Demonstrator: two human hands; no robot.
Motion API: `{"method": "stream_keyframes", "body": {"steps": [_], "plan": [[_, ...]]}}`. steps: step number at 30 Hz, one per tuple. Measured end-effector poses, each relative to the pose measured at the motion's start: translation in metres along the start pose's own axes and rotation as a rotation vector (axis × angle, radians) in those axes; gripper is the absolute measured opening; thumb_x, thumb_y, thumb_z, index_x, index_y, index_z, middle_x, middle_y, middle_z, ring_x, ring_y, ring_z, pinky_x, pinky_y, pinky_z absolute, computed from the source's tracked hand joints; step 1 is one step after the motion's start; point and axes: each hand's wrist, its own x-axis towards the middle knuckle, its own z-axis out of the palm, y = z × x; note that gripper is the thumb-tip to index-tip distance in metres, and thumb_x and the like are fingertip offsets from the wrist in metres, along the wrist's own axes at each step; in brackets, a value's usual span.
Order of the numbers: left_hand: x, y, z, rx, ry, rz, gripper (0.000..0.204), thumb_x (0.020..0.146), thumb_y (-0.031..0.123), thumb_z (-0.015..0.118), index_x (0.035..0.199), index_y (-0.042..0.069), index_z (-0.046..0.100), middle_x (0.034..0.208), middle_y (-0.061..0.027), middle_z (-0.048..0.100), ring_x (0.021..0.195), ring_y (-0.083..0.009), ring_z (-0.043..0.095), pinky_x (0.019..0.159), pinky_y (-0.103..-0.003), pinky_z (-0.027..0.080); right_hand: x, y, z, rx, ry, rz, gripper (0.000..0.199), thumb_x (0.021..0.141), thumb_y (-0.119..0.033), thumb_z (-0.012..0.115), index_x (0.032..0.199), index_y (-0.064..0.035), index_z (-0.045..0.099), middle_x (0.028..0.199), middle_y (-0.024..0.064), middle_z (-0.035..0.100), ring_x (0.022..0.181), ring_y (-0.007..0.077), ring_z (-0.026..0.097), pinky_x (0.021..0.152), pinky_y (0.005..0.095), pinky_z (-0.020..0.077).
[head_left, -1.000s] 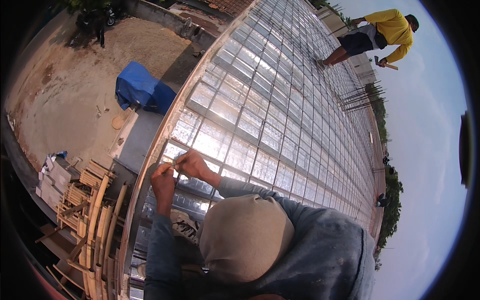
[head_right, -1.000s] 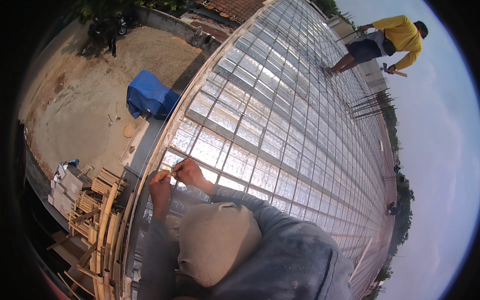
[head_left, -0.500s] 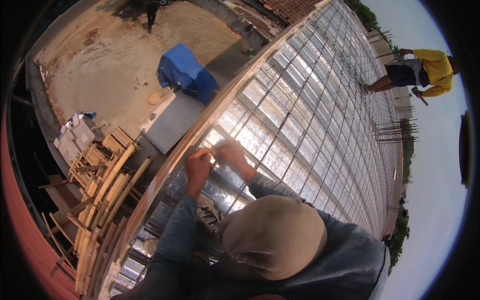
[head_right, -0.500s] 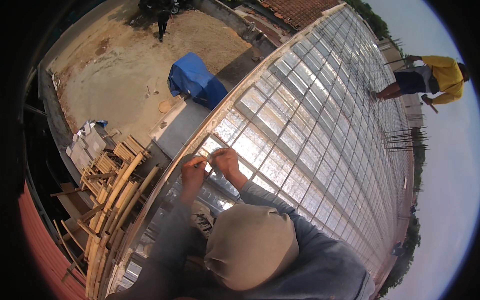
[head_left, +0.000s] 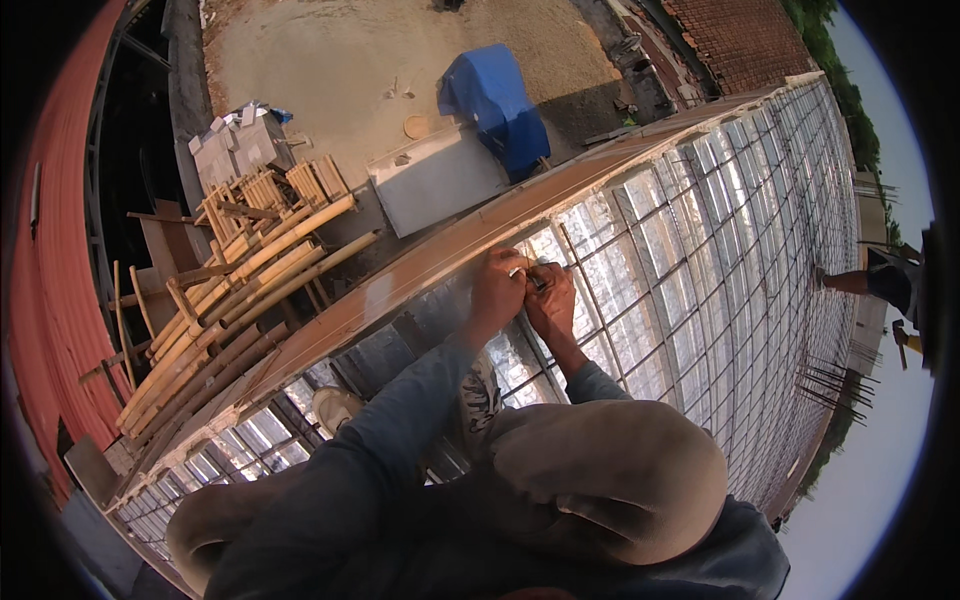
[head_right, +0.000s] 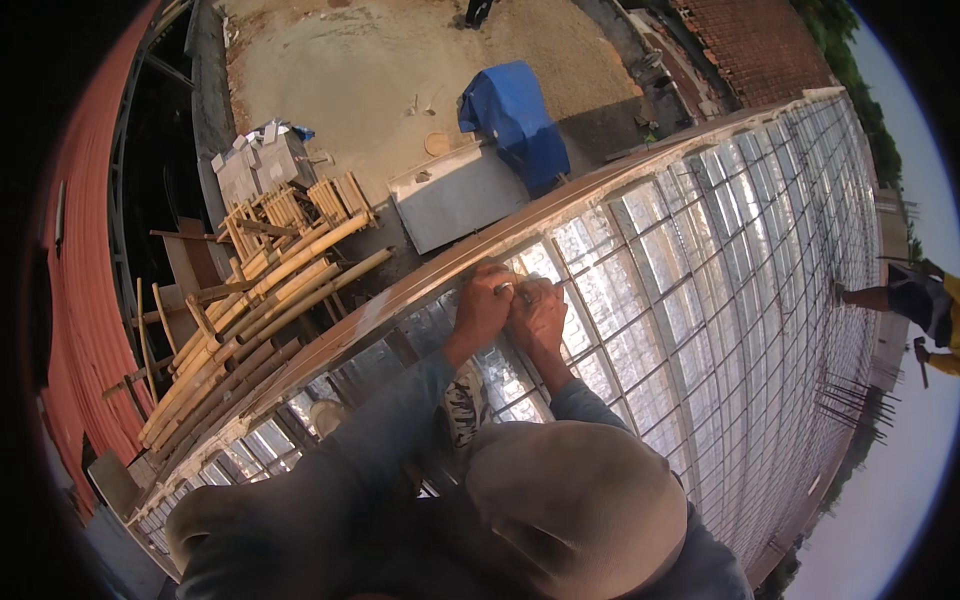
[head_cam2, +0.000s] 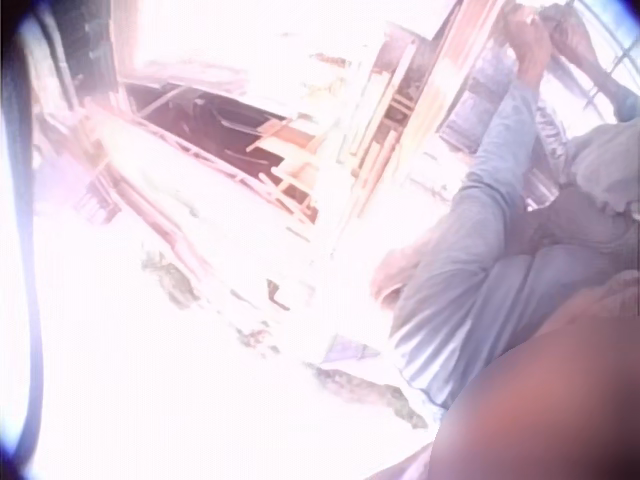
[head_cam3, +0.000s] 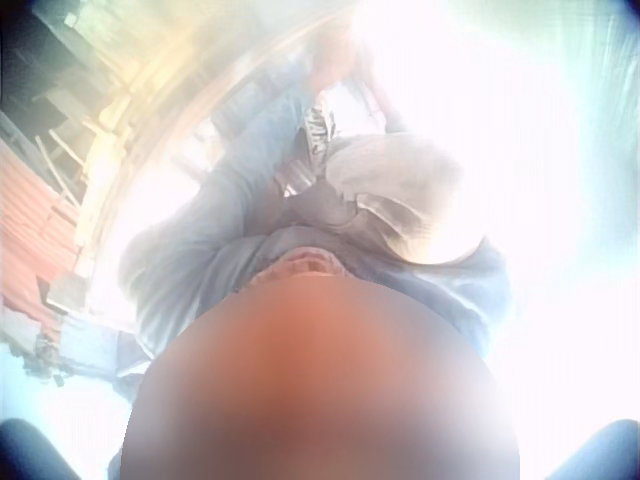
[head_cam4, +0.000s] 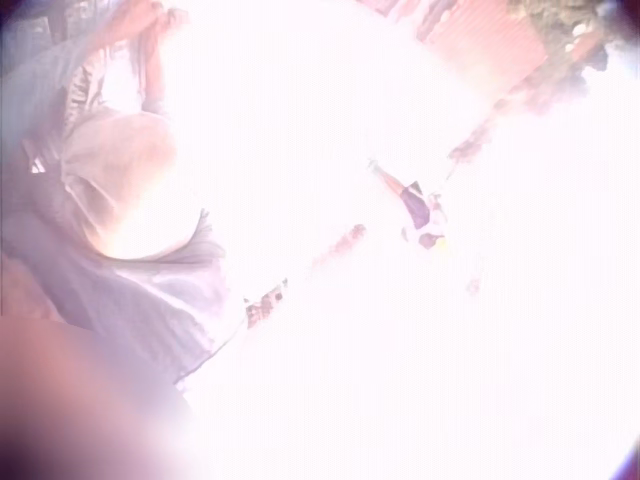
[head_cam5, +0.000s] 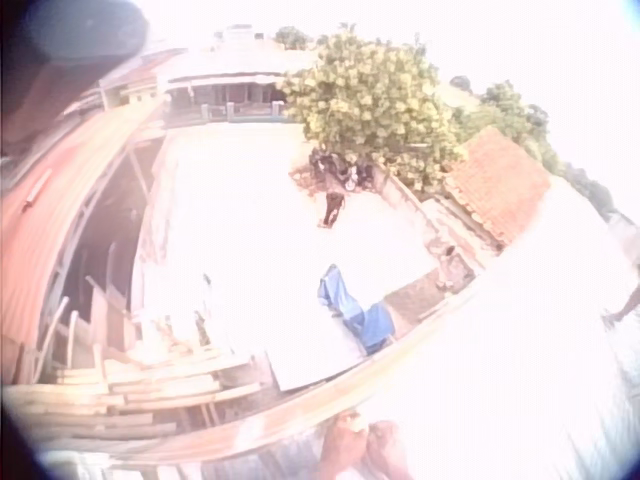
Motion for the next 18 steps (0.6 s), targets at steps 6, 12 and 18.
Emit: {"method": "stream_keyframes", "body": {"steps": [6, 12, 18], "plan": [[0.008, 0.015, -0.015, 0.012, -0.283, -0.173, 0.017, 0.092, 0.007, 0.064, 0.102, 0.006, 0.078, 0.101, -0.0115, 0.076, 0.091, -0.0303, 0.074, 0.086, -0.041, 0.057, 0.021, 0.023, -0.011, 0.329, -0.145, 0.076, 0.011, 0.085, 0.000, 0.068, 0.093, 0.0010, 0.076, 0.096, 0.0170, 0.073, 0.089, 0.0302, 0.074, 0.080, 0.0383, 0.0578], [0.007, 0.028, -0.024, 0.188, -0.314, -0.171, 0.020, 0.093, 0.013, 0.067, 0.110, 0.012, 0.075, 0.107, -0.0075, 0.078, 0.100, -0.0325, 0.071, 0.094, -0.046, 0.054, 0.024, 0.047, -0.012, 0.586, -0.282, 0.005, 0.017, 0.081, 0.000, 0.077, 0.098, -0.0002, 0.074, 0.101, 0.0151, 0.072, 0.092, 0.0286, 0.072, 0.081, 0.0397, 0.0568], [0.014, 0.035, -0.027, 0.152, -0.370, -0.324, 0.033, 0.094, 0.014, 0.065, 0.127, 0.013, 0.067, 0.111, -0.0132, 0.076, 0.104, -0.0380, 0.070, 0.093, -0.046, 0.055, 0.000, 0.013, -0.020, 0.064, -0.007, -0.150, 0.025, 0.081, -0.011, 0.083, 0.105, -0.0069, 0.075, 0.099, 0.0124, 0.069, 0.099, 0.0339, 0.067, 0.088, 0.0467, 0.0497]]}}
